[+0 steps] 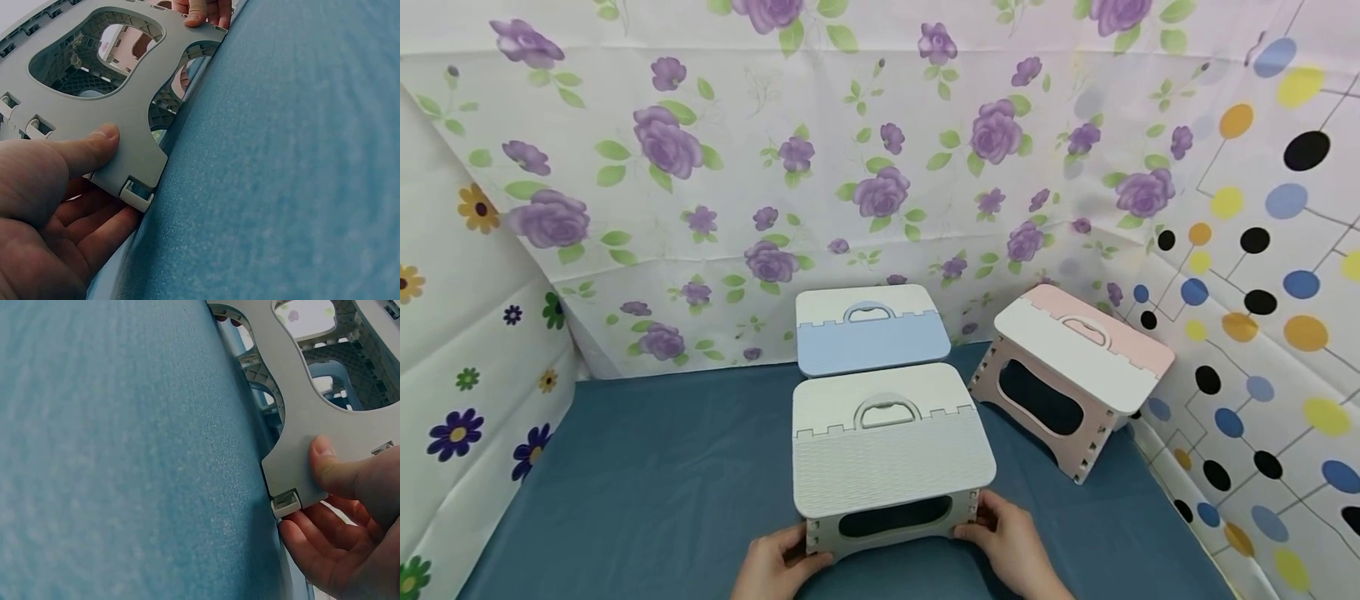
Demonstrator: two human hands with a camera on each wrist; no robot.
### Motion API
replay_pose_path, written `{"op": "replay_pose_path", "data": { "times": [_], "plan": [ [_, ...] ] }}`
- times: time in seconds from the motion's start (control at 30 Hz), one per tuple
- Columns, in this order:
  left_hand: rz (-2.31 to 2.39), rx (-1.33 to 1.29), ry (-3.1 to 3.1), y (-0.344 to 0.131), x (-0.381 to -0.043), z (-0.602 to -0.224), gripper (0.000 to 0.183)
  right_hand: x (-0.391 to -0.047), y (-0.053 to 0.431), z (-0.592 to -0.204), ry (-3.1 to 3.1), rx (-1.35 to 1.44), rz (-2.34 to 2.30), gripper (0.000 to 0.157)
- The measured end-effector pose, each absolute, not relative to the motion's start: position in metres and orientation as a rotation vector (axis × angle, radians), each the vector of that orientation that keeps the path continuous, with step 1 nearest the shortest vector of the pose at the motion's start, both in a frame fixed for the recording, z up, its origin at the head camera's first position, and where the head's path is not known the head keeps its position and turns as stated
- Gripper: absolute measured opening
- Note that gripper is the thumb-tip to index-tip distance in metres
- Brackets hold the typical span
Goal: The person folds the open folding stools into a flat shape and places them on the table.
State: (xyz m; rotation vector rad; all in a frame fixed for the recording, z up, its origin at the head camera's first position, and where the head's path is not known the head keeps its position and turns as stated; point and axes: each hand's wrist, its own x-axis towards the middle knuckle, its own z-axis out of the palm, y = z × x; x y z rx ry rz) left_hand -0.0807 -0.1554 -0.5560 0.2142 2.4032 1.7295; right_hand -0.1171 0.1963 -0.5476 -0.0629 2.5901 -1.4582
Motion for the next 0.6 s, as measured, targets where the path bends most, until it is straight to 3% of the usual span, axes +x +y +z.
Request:
{"op": "replay_pose_path", "data": {
  "times": [0.6],
  "plan": [
    [1.695,0.223,2.421,-0.1568,-0.0818,-0.5570,0.045,-0.1177,0.1969,-0.5489,2.565,-0.094,-1.474,0.043]
  ]
}}
